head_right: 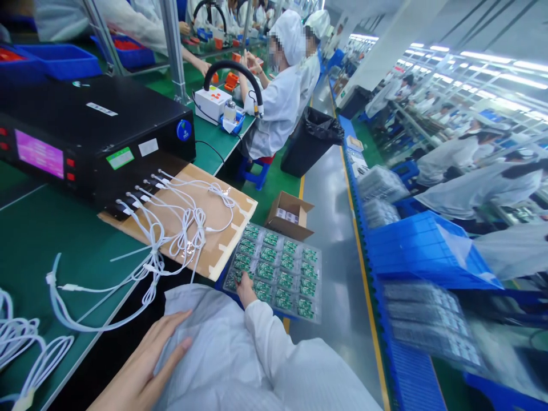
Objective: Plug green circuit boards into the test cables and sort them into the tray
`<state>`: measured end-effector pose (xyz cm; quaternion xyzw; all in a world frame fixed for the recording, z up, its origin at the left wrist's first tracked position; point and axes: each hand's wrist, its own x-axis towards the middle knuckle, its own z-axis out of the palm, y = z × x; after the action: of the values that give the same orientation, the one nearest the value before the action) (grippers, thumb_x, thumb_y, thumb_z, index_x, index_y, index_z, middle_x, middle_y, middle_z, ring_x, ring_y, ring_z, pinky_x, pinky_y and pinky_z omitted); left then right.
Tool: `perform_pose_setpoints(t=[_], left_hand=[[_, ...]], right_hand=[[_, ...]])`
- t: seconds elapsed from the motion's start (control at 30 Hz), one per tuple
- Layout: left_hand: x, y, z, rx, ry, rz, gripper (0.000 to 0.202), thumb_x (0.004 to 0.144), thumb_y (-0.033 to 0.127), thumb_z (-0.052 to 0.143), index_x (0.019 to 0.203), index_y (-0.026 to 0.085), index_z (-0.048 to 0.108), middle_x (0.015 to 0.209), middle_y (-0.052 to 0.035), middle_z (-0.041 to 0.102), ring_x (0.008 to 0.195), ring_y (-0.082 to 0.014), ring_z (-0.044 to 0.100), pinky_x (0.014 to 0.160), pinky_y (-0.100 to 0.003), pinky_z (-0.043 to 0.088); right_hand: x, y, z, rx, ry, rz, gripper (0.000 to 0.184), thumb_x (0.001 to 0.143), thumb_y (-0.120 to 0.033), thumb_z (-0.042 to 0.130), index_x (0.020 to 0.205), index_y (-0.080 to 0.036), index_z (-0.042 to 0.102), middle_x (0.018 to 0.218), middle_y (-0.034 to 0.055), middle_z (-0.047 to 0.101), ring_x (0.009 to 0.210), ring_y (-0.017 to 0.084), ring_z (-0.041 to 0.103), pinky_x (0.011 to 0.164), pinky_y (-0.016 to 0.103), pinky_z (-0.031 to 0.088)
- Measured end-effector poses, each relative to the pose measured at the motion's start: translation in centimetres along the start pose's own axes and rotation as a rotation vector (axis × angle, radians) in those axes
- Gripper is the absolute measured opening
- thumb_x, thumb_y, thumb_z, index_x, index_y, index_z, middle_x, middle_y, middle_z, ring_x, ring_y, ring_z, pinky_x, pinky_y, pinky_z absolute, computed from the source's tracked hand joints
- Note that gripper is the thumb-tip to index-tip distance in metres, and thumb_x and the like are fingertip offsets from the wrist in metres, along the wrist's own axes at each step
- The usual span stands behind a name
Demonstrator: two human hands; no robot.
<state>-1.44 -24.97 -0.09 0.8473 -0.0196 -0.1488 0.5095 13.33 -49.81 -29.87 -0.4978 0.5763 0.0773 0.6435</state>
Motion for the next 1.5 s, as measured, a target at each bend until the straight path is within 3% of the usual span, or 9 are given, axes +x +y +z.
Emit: perform_pose_setpoints(t=[0.13,0.27,0.43,0.6,0.9,1.03,1.3,1.5], left_hand=[[0.0,-0.1,0.1,0.011,0.003,0.009,0.043,0.104,0.045,0.046,0.144,0.034,0.058,0.146,-0.0066,0.059,0.141,-0.0279,0.054,0.116,-0.05,0.049],[0.1,-0.1,0.3,0.007,-0.018,0.02,0.044,0.106,0.046,0.043,0.145,0.033,0.057,0.145,-0.0079,0.059,0.14,-0.0275,0.054,0.116,-0.051,0.049],[0.0,0.4,0.4,0.006,-0.051,0.003,0.043,0.106,0.046,0.041,0.145,0.035,0.055,0.143,-0.0061,0.06,0.139,-0.0266,0.055,0.116,-0.051,0.049],[-0.2,0.6,1.1,-0.005,0.035,-0.011,0.045,0.103,0.051,0.042,0.142,0.036,0.057,0.14,-0.0042,0.063,0.137,-0.0278,0.057,0.114,-0.045,0.052],[-0.4,0.3,1.1,-0.031,-0.009,-0.012,0.049,0.103,0.052,0.041,0.144,0.031,0.058,0.143,-0.01,0.06,0.141,-0.0336,0.052,0.118,-0.054,0.047],[-0.3,0.2,1.0,-0.018,-0.035,-0.017,0.048,0.104,0.052,0.041,0.145,0.032,0.057,0.145,-0.0086,0.059,0.142,-0.0305,0.051,0.12,-0.053,0.045],[-0.4,0.3,1.0,-0.008,-0.047,-0.024,0.047,0.106,0.051,0.04,0.145,0.031,0.057,0.146,-0.0073,0.059,0.144,-0.0286,0.049,0.124,-0.053,0.041],[-0.6,0.0,0.8,-0.003,-0.069,-0.04,0.048,0.105,0.053,0.039,0.147,0.034,0.054,0.148,-0.006,0.056,0.146,-0.027,0.048,0.125,-0.053,0.039]], right_hand=[[-1.3,2.1,-1.4,-0.026,-0.036,-0.013,0.031,0.102,-0.04,0.063,0.122,-0.016,0.064,0.112,0.0066,0.069,0.089,0.017,0.069,0.077,0.034,0.061],[-1.5,3.0,-1.1,-0.022,-0.005,-0.003,0.032,0.101,-0.04,0.065,0.124,-0.018,0.064,0.118,0.0075,0.068,0.096,0.019,0.069,0.081,0.036,0.061],[-1.0,2.7,0.1,-0.018,0.022,0.011,0.035,0.1,-0.038,0.066,0.129,-0.018,0.062,0.125,0.0089,0.066,0.103,0.021,0.069,0.086,0.039,0.061],[-0.7,2.3,0.6,-0.021,0.024,0.028,0.036,0.101,-0.038,0.066,0.131,-0.019,0.062,0.129,0.0094,0.065,0.107,0.022,0.068,0.089,0.041,0.061],[-1.6,3.4,-1.7,-0.016,0.044,0.092,0.032,0.102,-0.038,0.064,0.126,-0.016,0.063,0.118,0.0076,0.068,0.093,0.018,0.069,0.079,0.035,0.062],[-2.0,3.6,-2.7,-0.005,0.074,0.111,0.031,0.101,-0.037,0.065,0.125,-0.016,0.063,0.115,0.0071,0.068,0.091,0.017,0.069,0.076,0.034,0.062],[-2.0,3.5,-1.0,-0.015,0.097,0.132,0.032,0.101,-0.037,0.065,0.128,-0.019,0.063,0.124,0.0086,0.067,0.102,0.02,0.069,0.084,0.038,0.062],[-2.0,3.3,-1.1,-0.039,0.066,0.122,0.031,0.101,-0.036,0.066,0.126,-0.018,0.064,0.119,0.0075,0.068,0.096,0.019,0.069,0.079,0.035,0.062]])
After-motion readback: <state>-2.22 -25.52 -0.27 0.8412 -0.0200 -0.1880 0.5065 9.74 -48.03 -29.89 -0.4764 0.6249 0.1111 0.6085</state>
